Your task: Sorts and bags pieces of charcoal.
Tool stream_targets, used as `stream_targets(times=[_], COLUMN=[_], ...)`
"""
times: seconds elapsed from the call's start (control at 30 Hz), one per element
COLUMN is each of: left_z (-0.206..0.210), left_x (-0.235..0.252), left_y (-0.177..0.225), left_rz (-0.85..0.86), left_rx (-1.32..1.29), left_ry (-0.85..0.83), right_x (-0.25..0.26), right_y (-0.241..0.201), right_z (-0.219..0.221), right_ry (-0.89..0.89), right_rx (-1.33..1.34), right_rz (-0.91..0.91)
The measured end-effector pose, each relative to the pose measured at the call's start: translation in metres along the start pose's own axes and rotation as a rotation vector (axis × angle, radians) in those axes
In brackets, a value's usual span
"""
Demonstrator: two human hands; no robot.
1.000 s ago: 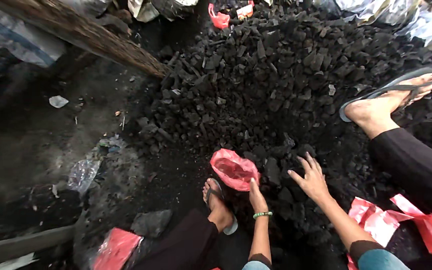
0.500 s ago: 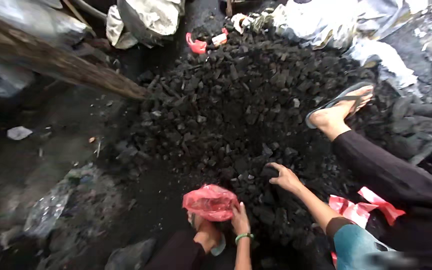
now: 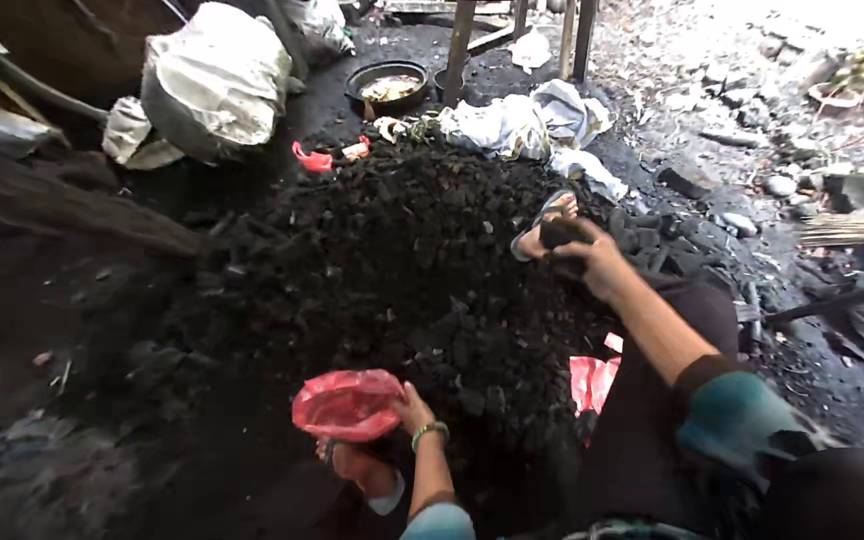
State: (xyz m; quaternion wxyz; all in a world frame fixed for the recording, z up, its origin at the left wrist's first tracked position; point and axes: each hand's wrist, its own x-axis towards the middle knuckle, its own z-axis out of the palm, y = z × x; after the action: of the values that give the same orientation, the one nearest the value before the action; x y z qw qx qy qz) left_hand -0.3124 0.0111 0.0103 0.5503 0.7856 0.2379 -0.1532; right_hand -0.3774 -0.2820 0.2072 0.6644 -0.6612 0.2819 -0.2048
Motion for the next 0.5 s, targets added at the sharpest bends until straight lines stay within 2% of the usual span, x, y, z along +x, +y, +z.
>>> stream_targets(times=[0.13, 0.23, 0.5], left_z=[-0.006, -0.002, 0.007], left_x=[-0.007, -0.016, -0.021], left_y=[0.008, 0.014, 0.014], left_rz=[-0.021, -0.065, -0.074], left_rx=[-0.216, -0.264, -0.227], left_ry=[0.018, 0.004, 0.005], right_x=[-0.027, -0.038, -0.051], right_y=[-0.038, -0.048, -0.034], right_z=[-0.014, 0.0, 0.049], right_ry=[0.024, 0.02, -0.135], right_rx=[0.061, 0.1, 0.005], right_rz=[-0.087, -0.1, -0.109])
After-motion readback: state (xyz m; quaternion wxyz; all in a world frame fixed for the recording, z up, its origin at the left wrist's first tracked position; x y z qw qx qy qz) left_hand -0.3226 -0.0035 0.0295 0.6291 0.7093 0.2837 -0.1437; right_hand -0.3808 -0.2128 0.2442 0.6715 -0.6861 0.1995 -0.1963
